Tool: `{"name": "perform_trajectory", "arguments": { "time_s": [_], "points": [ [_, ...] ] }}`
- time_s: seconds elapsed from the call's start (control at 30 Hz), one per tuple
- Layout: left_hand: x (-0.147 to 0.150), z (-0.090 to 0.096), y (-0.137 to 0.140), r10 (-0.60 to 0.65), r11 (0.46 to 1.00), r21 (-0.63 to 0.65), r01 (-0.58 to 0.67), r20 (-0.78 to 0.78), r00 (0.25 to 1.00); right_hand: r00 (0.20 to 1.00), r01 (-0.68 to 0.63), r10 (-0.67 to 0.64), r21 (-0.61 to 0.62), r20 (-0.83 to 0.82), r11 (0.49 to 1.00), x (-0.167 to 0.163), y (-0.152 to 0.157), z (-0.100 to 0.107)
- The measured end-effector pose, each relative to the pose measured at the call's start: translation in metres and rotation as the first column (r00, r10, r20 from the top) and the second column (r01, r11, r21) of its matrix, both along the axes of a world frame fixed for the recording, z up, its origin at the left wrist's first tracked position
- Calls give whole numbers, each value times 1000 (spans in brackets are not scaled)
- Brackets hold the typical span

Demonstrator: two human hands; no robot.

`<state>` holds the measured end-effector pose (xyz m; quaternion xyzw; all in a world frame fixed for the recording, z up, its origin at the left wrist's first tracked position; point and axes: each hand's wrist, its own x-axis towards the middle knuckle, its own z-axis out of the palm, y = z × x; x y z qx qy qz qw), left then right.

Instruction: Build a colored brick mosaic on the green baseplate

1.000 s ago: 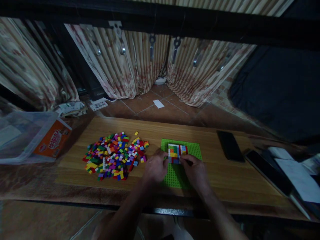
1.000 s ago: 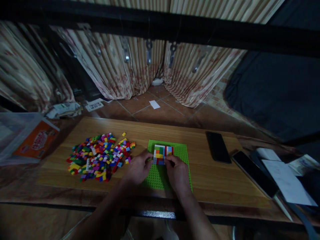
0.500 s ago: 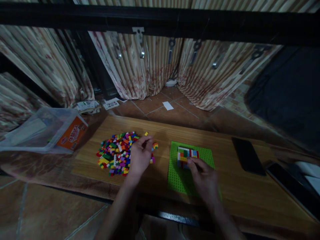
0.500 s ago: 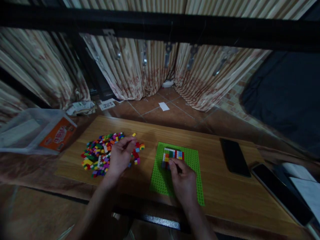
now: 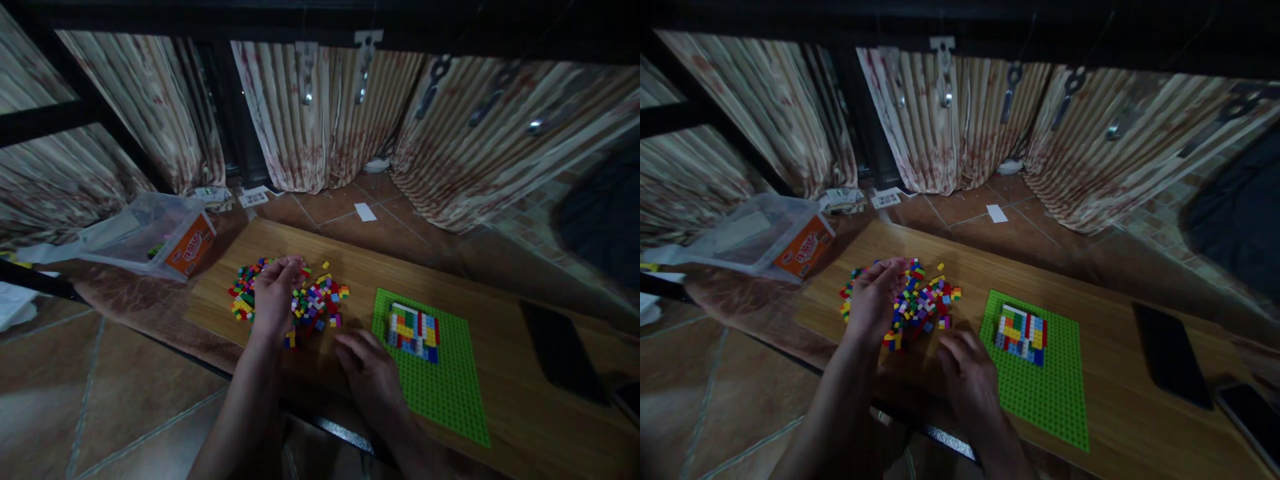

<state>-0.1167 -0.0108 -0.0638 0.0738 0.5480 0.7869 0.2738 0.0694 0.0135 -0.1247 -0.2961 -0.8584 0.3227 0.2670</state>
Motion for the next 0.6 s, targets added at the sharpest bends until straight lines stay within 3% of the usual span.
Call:
{"name": "perform_trajectory", "arguments": {
  "time_s": [0.37,0.6],
  "points": [
    [-25,1,-17,85,988,126,-91,54,995,994,-113,114,125,3,986,-32,-21,-14],
    [-31,1,-23,78,987,137,-89,79,994,995,-93,83,235,52,968,-51,-39,-14]
  ]
}}
